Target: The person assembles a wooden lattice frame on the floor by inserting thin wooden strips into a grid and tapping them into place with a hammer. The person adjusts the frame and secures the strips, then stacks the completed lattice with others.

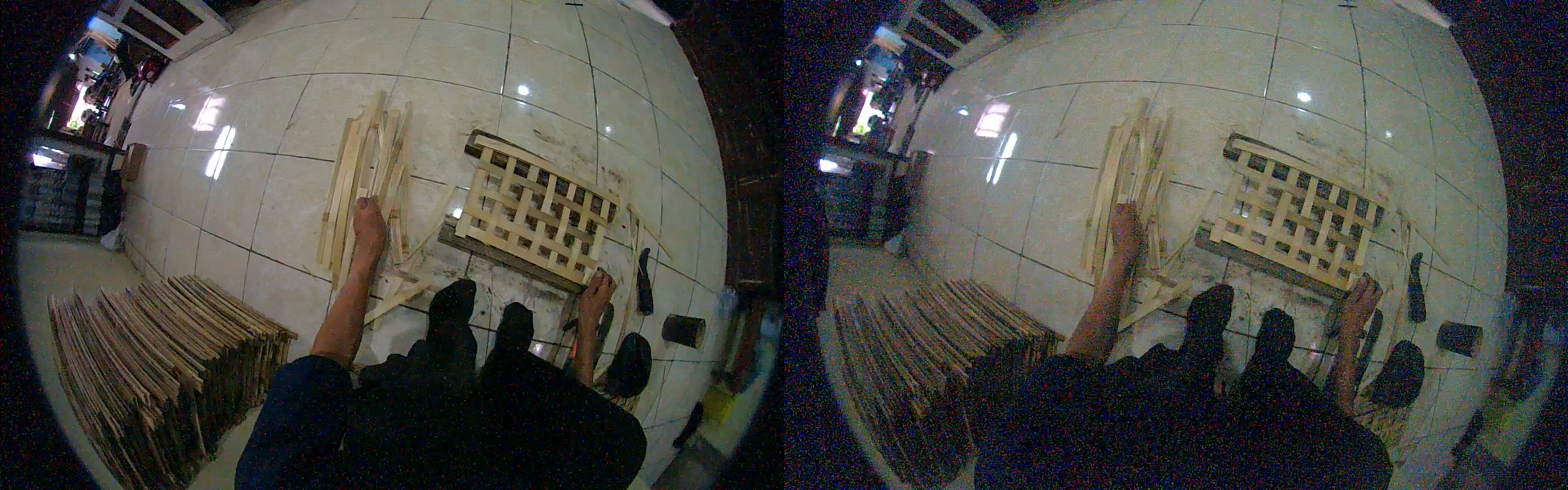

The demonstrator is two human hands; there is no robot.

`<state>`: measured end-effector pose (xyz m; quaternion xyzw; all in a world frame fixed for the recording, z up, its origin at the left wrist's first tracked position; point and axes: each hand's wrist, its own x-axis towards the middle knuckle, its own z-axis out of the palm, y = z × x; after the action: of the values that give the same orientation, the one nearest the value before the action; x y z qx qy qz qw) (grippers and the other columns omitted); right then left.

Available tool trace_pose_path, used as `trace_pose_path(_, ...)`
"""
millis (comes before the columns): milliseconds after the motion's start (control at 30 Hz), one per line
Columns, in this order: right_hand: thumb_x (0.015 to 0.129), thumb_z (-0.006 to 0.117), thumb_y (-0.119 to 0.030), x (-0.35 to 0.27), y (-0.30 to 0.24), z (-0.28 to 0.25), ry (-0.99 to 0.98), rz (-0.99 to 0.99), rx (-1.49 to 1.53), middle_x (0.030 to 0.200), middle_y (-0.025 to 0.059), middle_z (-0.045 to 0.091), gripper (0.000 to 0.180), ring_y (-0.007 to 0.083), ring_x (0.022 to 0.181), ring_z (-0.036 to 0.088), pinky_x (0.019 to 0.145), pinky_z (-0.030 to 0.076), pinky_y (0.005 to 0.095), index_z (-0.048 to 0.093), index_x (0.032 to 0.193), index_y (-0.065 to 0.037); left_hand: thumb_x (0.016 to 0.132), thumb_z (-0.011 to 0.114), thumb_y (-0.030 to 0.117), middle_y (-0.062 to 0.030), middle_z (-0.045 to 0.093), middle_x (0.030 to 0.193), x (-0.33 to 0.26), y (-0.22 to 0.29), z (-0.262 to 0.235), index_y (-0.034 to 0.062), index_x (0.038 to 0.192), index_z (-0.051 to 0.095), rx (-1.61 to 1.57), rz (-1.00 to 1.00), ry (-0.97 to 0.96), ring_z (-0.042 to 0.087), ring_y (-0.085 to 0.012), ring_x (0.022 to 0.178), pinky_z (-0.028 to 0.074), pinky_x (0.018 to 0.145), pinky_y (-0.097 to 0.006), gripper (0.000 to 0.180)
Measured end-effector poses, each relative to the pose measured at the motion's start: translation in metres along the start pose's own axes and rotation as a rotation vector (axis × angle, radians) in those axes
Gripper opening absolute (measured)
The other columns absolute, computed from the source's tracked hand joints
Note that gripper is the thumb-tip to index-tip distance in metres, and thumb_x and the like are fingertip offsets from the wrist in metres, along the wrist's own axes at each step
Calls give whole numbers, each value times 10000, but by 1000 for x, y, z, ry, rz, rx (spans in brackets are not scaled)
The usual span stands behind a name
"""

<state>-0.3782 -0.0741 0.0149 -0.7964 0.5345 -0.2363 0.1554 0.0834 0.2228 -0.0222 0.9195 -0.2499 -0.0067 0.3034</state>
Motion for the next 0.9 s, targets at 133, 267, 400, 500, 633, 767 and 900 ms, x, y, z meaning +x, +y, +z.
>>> trace_pose_path(133,1004,357,-330,-4,0,-11,34,-27,-92,1118,229,467,410,379,1013,483,843,425,455,543,1143,7,816,567,121,-164,539,1050,1,39,-21,45,1110,554,163,59,21,496,-337,994,409,816,-462,304)
trace_pose_path(267,1001,349,-372,-3,3,-6,-12,18,-57,1108,228,478,442,376,1042,476,856,425,457,548,1141,-3,825,599,230,-143,535,1116,-30,80,-14,74,1143,544,304,268,-49,468,-322,1085,371,900,-481,359)
trace_pose_path(400,990,348,-434,-8,-7,1,93,47,-15,1096,221,491,497,379,1050,488,847,439,459,550,1156,-11,827,606,258,-108,524,1219,-41,85,-13,82,1146,574,304,267,-289,425,-311,1189,344,966,-486,367)
trace_pose_path(500,971,373,-473,-11,22,3,23,-89,-64,1124,238,471,544,393,1055,484,849,434,493,518,1220,-12,835,592,249,-123,520,1227,-38,47,7,75,1123,595,212,296,-44,451,-333,1162,357,963,-470,336)
trace_pose_path(633,988,354,-419,-14,46,0,-15,-74,-196,1201,234,409,508,384,1044,489,855,434,464,516,1206,11,832,601,214,-152,533,1144,-10,7,-11,70,1090,588,473,-96,263,489,-336,1072,394,907,-462,296)
trace_pose_path(767,997,349,-382,-9,14,-14,-26,65,-26,1181,229,430,475,375,1043,496,852,441,445,518,1202,12,852,576,203,-144,538,1077,1,-7,-43,55,1060,572,337,-213,137,507,-329,1005,426,836,-447,256)
trace_pose_path(900,999,349,-366,-6,8,-7,-46,15,-7,1171,215,447,449,367,1043,500,856,444,430,528,1190,-2,852,568,174,-174,568,924,13,-62,-51,36,1021,583,342,22,102,556,-351,846,455,726,-438,219)
